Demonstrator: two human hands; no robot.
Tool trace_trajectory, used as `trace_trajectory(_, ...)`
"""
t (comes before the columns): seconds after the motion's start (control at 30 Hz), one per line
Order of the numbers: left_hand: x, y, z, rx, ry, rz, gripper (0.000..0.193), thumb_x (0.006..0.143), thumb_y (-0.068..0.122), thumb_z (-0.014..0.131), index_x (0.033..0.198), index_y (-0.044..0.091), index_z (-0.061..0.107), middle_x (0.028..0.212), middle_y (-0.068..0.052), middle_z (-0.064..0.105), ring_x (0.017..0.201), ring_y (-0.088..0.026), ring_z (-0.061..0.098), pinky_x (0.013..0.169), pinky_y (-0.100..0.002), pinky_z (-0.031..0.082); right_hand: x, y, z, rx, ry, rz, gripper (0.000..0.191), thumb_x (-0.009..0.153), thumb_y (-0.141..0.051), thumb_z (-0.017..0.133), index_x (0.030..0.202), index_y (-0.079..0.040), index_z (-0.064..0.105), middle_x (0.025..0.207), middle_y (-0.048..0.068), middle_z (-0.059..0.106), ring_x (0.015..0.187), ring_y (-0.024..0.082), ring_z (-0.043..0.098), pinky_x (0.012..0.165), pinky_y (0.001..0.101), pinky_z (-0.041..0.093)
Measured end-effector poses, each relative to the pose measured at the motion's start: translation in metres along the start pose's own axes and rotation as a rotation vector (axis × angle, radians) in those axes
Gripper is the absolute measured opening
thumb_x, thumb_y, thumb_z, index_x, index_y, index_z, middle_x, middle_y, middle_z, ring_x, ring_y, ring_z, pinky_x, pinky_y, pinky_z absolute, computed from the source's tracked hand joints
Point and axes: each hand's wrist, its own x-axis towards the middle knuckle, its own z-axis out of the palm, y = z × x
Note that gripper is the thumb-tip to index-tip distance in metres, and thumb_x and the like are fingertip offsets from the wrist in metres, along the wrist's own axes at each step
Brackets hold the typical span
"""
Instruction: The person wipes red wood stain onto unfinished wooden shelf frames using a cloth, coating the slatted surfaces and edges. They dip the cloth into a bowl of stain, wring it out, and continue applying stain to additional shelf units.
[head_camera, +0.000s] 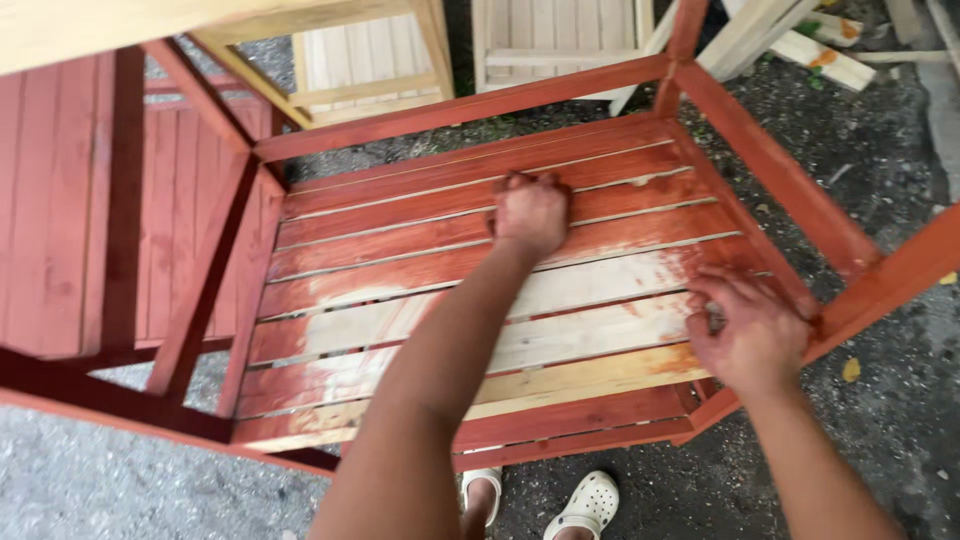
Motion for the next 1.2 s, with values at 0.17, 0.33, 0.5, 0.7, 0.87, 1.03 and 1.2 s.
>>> trace_trajectory(0.17,-0.067,-0.116,-0.001,0.017,-0.010,-0.147,0.029,0.090,0.026,0.055,0.114,0.021,0.070,0.120,-0.010,0.065,0.109,-0.037,0.062,0.082,-0.054,0.055,-0.005,0.005,0.006,0.014,-0.047,0.052,0.030,0.090,-0.027,0.066,0.119,-0.020,0.072,0.128,-0.003,0.072,0.120,0.022,0.068,0.105,0.0375,0.049)
trace_trajectory(0.33,-0.117,-0.203,0.006,0.001,-0.101,-0.341,0.031,0.097,0.033,0.049,0.121,0.028,0.068,0.122,-0.009,0.064,0.110,-0.041,0.061,0.078,-0.057,0.057,-0.009,0.012,0.013,-0.135,-0.093,0.064,0.042,0.090,-0.031,0.066,0.131,-0.025,0.072,0.138,-0.002,0.069,0.125,0.025,0.064,0.108,0.0428,0.047)
trace_trajectory(0.5,-0.154,-0.287,0.032,0.144,-0.114,-0.594,0.034,0.102,0.029,0.046,0.123,0.013,0.068,0.128,-0.013,0.064,0.115,-0.036,0.062,0.090,-0.061,0.051,-0.009,0.017,0.018,-0.052,-0.104,0.048,0.038,0.094,-0.031,0.063,0.130,-0.024,0.070,0.140,-0.002,0.067,0.131,0.026,0.061,0.112,0.0422,0.047)
trace_trajectory(0.7,-0.133,-0.264,0.045,0.073,-0.046,-0.700,0.035,0.102,0.026,0.049,0.127,0.009,0.067,0.122,-0.015,0.067,0.117,-0.037,0.061,0.090,-0.059,0.053,-0.004,0.016,0.018,-0.118,-0.117,-0.001,0.044,0.087,-0.033,0.065,0.129,-0.022,0.072,0.143,-0.001,0.066,0.130,0.022,0.061,0.112,0.0451,0.045)
trace_trajectory(0.87,-0.094,-0.168,0.016,0.178,-0.255,-0.407,0.033,0.095,0.025,0.054,0.119,0.008,0.071,0.129,-0.011,0.062,0.119,-0.038,0.057,0.077,-0.057,0.057,0.001,0.009,0.015,-0.142,-0.103,-0.015,0.043,0.087,-0.033,0.065,0.127,-0.019,0.072,0.142,0.001,0.067,0.132,0.022,0.061,0.113,0.0452,0.045)
trace_trajectory(1.03,-0.018,-0.028,0.013,0.162,-0.186,-0.149,0.022,0.091,0.017,0.058,0.105,0.017,0.075,0.110,-0.004,0.071,0.110,-0.031,0.063,0.092,-0.060,0.048,0.004,0.005,0.009,-0.056,-0.088,-0.024,0.039,0.087,-0.029,0.064,0.124,-0.016,0.073,0.138,0.003,0.068,0.129,0.023,0.061,0.109,0.0458,0.046)
trace_trajectory(1.2,0.057,0.109,0.020,-0.221,0.062,0.028,0.024,0.087,0.021,0.058,0.102,0.010,0.073,0.106,-0.006,0.071,0.101,-0.029,0.067,0.073,-0.055,0.052,0.007,0.003,0.003,-0.019,-0.094,-0.002,0.041,0.082,-0.025,0.066,0.121,-0.012,0.069,0.132,0.006,0.068,0.123,0.029,0.062,0.103,0.0477,0.048)
